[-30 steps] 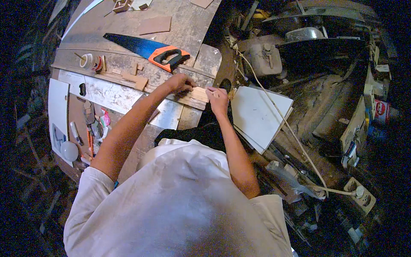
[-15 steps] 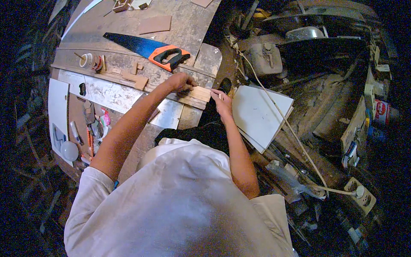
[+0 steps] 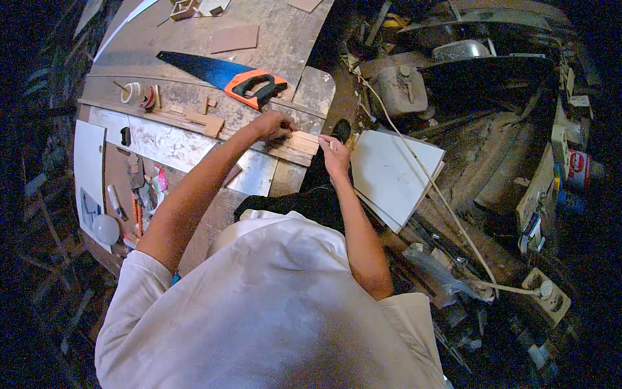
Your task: Sanding the edges of small wooden pieces and assembling them together at a workshop bench.
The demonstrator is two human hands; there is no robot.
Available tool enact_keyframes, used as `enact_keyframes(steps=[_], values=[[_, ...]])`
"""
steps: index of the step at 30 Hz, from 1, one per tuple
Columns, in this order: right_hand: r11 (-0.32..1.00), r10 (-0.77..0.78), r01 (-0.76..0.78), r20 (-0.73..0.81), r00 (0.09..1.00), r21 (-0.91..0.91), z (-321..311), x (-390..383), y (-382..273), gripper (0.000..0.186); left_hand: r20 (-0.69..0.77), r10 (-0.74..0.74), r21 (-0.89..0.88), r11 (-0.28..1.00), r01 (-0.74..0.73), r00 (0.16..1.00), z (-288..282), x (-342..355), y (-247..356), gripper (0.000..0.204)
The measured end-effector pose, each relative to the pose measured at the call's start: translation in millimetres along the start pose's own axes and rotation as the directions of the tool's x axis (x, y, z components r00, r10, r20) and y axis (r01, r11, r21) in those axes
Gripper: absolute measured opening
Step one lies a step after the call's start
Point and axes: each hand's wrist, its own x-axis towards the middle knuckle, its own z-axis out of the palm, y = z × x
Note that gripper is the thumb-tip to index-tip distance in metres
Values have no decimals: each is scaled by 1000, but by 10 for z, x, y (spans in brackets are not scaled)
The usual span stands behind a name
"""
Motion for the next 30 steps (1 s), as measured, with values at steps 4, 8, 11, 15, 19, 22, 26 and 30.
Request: enact_keyframes(steps=[4,8,11,15,19,22,26,30], values=[[1000,-24,24,-12,1000,7,-6,-20,19,24,23,-1,-19,1000,1,1000,-18,13,56,30],[1000,-5,5,-14,1000,-17,6,-23,0,24,14,18,-21,1000,-17,1000,-5,25,-9,30],[999,19,-19,-15,1000,-36,-5,-6,-18,23,7,-3,-44,999,3,1000,8,30,-3,29],[782,-430,399,49,901,-480,34,-54,-186,24,55,-73,-61,995,77,996,-2,44,52,28],[677,-404,462,235,884,-572,150,-178,-371,27,20,6,37,999,-6,1000,5,26,69,28],[661,-363,468,296,883,-587,146,-147,-341,34,3,28,0,1000,-28,1000,33,5,2,29],[668,-393,492,298,870,-558,128,-165,-315,41,37,54,-39,998,-53,998,20,-35,53,32],[657,-354,459,293,888,-598,156,-159,-342,43,53,81,11,997,-82,995,20,-54,87,37]])
